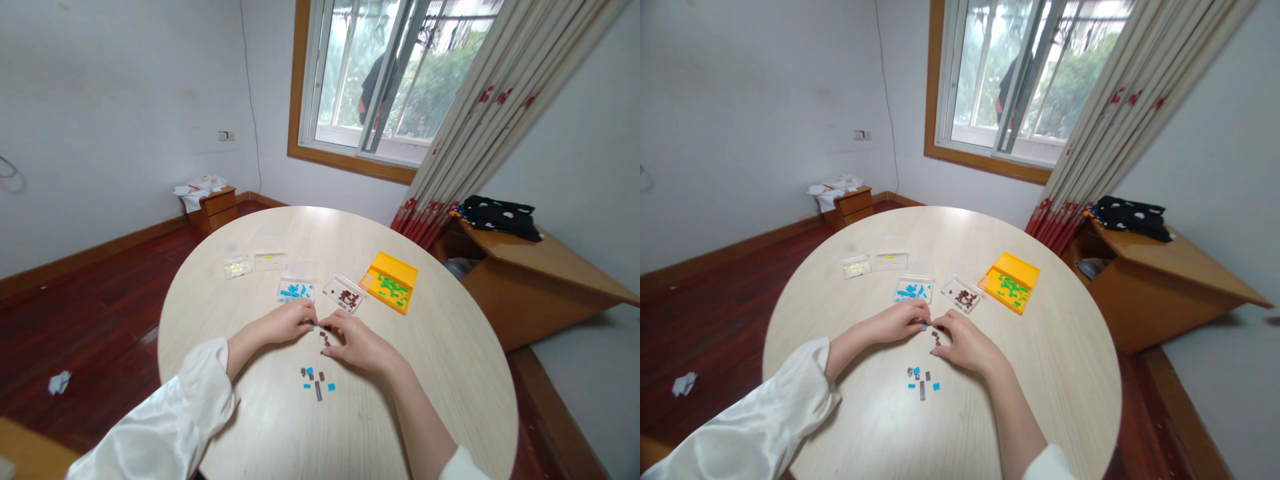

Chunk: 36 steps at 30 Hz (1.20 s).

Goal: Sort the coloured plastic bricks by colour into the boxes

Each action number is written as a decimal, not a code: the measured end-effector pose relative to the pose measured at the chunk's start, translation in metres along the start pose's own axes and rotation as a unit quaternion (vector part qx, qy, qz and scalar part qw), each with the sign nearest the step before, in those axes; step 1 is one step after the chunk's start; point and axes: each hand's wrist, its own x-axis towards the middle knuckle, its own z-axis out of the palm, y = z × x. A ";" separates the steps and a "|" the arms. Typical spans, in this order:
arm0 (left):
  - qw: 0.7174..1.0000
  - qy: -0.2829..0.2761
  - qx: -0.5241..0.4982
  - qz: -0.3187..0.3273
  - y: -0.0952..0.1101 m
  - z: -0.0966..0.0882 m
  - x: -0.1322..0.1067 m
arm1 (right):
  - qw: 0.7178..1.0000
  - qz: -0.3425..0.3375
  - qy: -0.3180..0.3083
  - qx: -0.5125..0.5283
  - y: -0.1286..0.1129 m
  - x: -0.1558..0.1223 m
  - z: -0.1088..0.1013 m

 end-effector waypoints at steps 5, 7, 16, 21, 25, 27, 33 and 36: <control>1.000 0.000 0.026 -0.017 0.002 -0.002 0.001 | 1.000 -0.008 0.000 -0.002 0.000 0.003 0.006; 0.999 0.002 0.032 -0.021 0.002 -0.003 0.001 | 1.000 -0.013 0.004 -0.003 -0.001 0.004 0.007; 0.998 -0.003 0.049 -0.035 0.002 -0.004 0.001 | 1.000 0.001 0.013 0.003 0.001 0.005 0.007; 0.998 0.003 0.049 -0.035 0.002 -0.004 0.001 | 1.000 -0.007 0.015 0.023 0.003 0.007 0.008; 0.998 0.003 0.049 -0.042 0.001 -0.003 0.002 | 1.000 -0.004 0.028 0.008 0.003 0.008 0.010; 0.997 0.003 0.052 -0.047 0.000 -0.003 0.002 | 0.999 -0.008 0.037 -0.002 0.002 0.009 0.011; 0.996 0.009 0.065 -0.059 0.001 -0.004 0.002 | 0.998 0.010 0.056 -0.034 -0.001 0.010 0.016; 0.995 0.003 0.075 -0.065 0.002 -0.005 0.003 | 0.997 0.018 0.063 -0.042 0.000 0.011 0.018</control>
